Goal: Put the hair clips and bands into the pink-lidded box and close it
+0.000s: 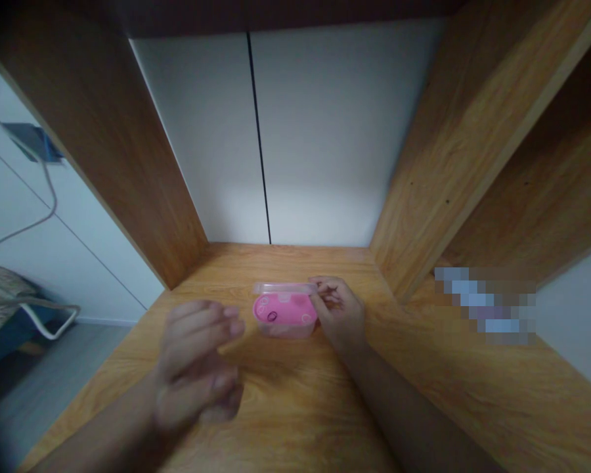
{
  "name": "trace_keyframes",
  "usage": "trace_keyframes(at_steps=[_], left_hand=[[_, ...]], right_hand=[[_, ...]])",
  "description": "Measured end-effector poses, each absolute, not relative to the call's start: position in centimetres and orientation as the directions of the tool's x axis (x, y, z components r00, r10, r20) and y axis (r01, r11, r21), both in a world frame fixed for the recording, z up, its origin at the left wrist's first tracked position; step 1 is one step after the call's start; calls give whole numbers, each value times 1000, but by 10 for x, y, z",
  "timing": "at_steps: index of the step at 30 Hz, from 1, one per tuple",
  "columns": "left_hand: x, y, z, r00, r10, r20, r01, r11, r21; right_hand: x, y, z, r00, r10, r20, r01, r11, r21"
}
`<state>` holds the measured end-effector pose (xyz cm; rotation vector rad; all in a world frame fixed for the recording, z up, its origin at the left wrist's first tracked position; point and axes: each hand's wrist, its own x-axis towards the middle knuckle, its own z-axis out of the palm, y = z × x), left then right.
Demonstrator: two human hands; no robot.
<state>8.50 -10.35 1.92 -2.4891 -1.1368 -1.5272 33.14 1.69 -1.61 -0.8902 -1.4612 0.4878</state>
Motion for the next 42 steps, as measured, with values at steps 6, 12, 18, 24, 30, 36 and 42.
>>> trace_keyframes(at_steps=[6,12,18,24,30,36,42], left_hand=[[65,-20,-3,170,620,766,529,-713,460],[75,-33,-15,361,791,494,381,-609,696],[81,-33,-16,332,826,455,455,-563,690],[80,-33,-7,273,866,418,408,-498,765],[81,-32,-3,262,885,385,360,-460,812],[79,-31,-5,272,869,414,358,-491,794],[79,-29,-8,297,841,453,342,-536,772]], right_hand=[[333,14,-13,48,781,622,222,599,-769],[335,14,-12,39,820,571,156,559,-814],[336,13,-12,27,839,544,111,538,-836],[334,10,-12,2,821,571,107,568,-816],[331,13,-10,106,846,523,5,526,-851],[334,11,-5,-5,796,605,283,582,-763],[335,14,-8,-203,830,519,434,552,-712]])
